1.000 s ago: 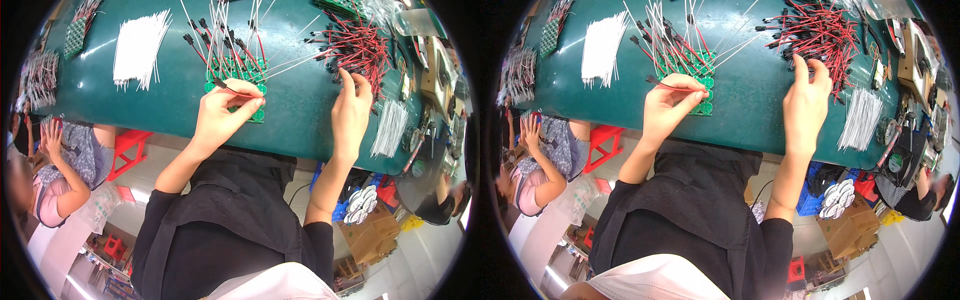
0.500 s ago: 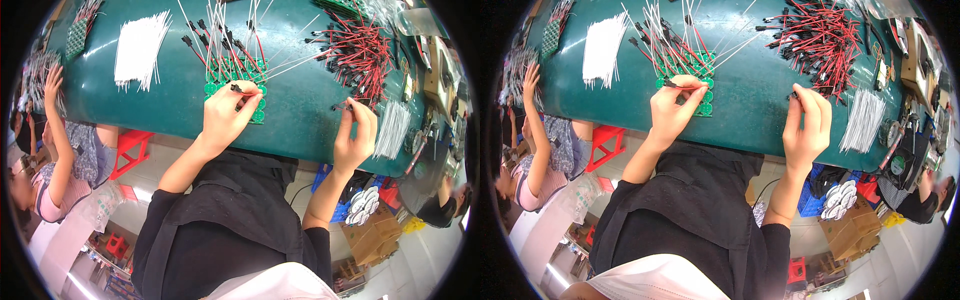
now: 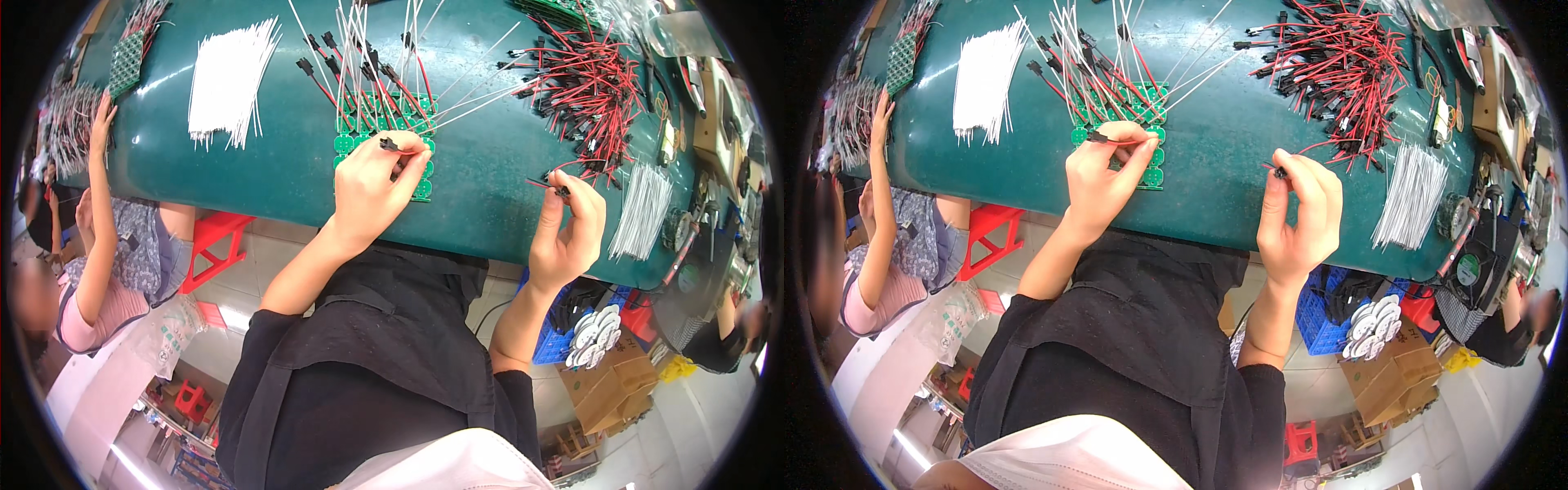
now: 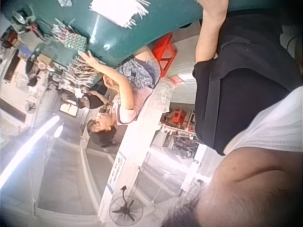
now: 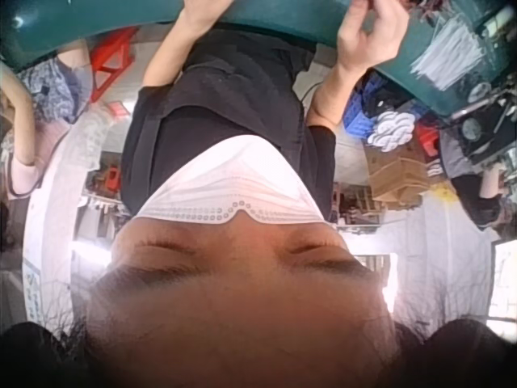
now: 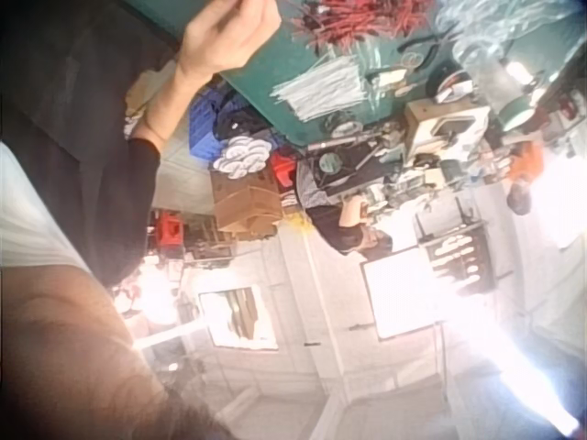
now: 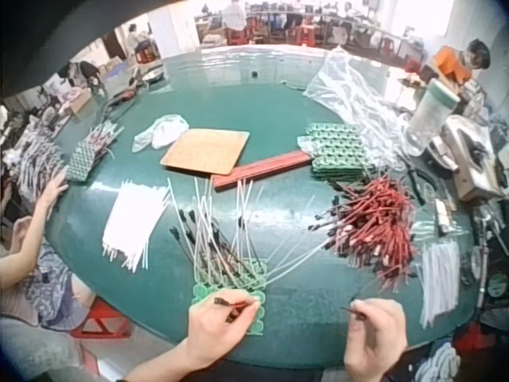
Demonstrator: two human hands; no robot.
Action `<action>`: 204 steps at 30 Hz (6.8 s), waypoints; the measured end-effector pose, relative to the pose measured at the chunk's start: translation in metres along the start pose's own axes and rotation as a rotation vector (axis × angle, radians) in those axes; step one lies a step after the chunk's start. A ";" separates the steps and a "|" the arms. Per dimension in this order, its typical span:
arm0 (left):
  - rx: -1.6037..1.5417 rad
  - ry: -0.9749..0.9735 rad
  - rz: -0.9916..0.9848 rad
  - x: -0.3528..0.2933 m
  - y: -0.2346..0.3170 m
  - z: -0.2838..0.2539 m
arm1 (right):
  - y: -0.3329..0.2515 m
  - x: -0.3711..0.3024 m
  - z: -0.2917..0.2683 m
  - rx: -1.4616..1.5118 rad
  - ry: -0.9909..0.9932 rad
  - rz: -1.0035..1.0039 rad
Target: Manually inserting wires and components into a printed circuit board on an assembly line.
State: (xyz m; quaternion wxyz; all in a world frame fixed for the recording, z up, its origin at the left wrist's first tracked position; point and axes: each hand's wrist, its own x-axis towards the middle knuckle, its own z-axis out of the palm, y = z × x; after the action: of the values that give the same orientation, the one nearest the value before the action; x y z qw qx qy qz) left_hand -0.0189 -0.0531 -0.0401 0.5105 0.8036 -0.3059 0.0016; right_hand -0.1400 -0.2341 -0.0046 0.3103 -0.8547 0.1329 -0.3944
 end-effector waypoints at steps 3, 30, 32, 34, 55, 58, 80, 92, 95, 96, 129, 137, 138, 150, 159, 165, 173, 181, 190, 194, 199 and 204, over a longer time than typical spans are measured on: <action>0.082 -0.017 0.041 0.002 0.002 -0.001 | -0.002 -0.001 0.001 0.020 0.007 0.003; -0.516 -0.768 -0.200 0.011 0.023 -0.037 | -0.033 0.003 0.024 0.749 -0.259 0.411; -0.702 -0.634 -0.523 0.006 0.022 -0.040 | -0.029 0.012 0.016 0.438 -0.362 0.490; -0.630 -0.479 -0.482 0.007 0.014 -0.046 | -0.007 0.018 0.007 -0.131 -0.220 0.319; -0.164 -0.049 -0.213 0.003 -0.005 -0.020 | 0.022 0.008 -0.009 -0.232 -0.123 0.017; -0.126 -0.033 -0.152 0.003 -0.004 -0.019 | 0.022 0.000 -0.006 -0.104 -0.090 0.137; -0.430 -0.448 -0.201 0.001 0.026 -0.041 | -0.032 -0.008 0.037 0.661 -0.352 0.381; -0.387 -0.134 -0.357 0.005 -0.014 -0.052 | 0.048 0.020 -0.029 -0.745 -0.340 0.150; -0.271 -0.090 -0.319 0.006 -0.014 -0.046 | 0.052 0.019 -0.025 -0.601 -0.345 0.087; -0.271 -0.089 -0.320 0.006 -0.012 -0.044 | 0.053 0.017 -0.022 -0.519 -0.382 0.060; 0.049 -0.039 -0.262 0.011 -0.001 -0.033 | -0.003 0.008 0.001 0.019 0.045 0.054; 0.155 -0.037 -0.011 0.009 0.010 -0.032 | -0.017 0.008 -0.020 0.266 0.065 0.173; 0.199 -0.044 0.068 0.011 0.011 -0.028 | -0.019 0.008 -0.022 0.266 0.066 0.172; 0.157 -0.111 -0.013 0.009 0.017 -0.027 | -0.019 0.013 -0.018 0.372 0.007 0.287; -0.084 -0.154 -0.041 0.001 0.034 -0.038 | 0.004 -0.005 0.023 -0.379 -0.345 0.359; -0.169 -0.214 -0.087 -0.005 0.036 -0.039 | 0.019 0.001 0.024 -0.470 -0.298 0.295; -0.308 -0.382 -0.125 -0.009 0.042 -0.034 | 0.017 -0.013 0.009 -0.538 -0.314 0.360; -0.371 -0.494 -0.118 -0.010 0.046 -0.027 | 0.022 -0.011 0.017 -0.538 -0.330 0.230; -0.459 -0.564 -0.241 -0.014 0.044 -0.026 | 0.016 -0.034 -0.023 0.314 -0.270 0.845; -0.607 -0.577 -0.319 -0.010 0.047 -0.013 | -0.009 -0.038 -0.030 0.765 -0.287 0.915; -0.778 -0.603 -0.426 -0.008 0.042 0.002 | -0.034 -0.043 -0.012 0.839 -0.355 0.884; -0.839 -0.539 -0.493 -0.013 0.035 -0.017 | -0.041 -0.037 -0.002 0.480 -0.413 0.708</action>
State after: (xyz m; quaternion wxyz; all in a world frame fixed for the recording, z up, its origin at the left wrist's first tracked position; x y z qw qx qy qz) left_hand -0.0419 -0.0430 -0.0078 0.6758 0.5512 -0.2031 -0.4452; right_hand -0.1668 -0.1862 0.0005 0.6343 -0.7215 0.2567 -0.1059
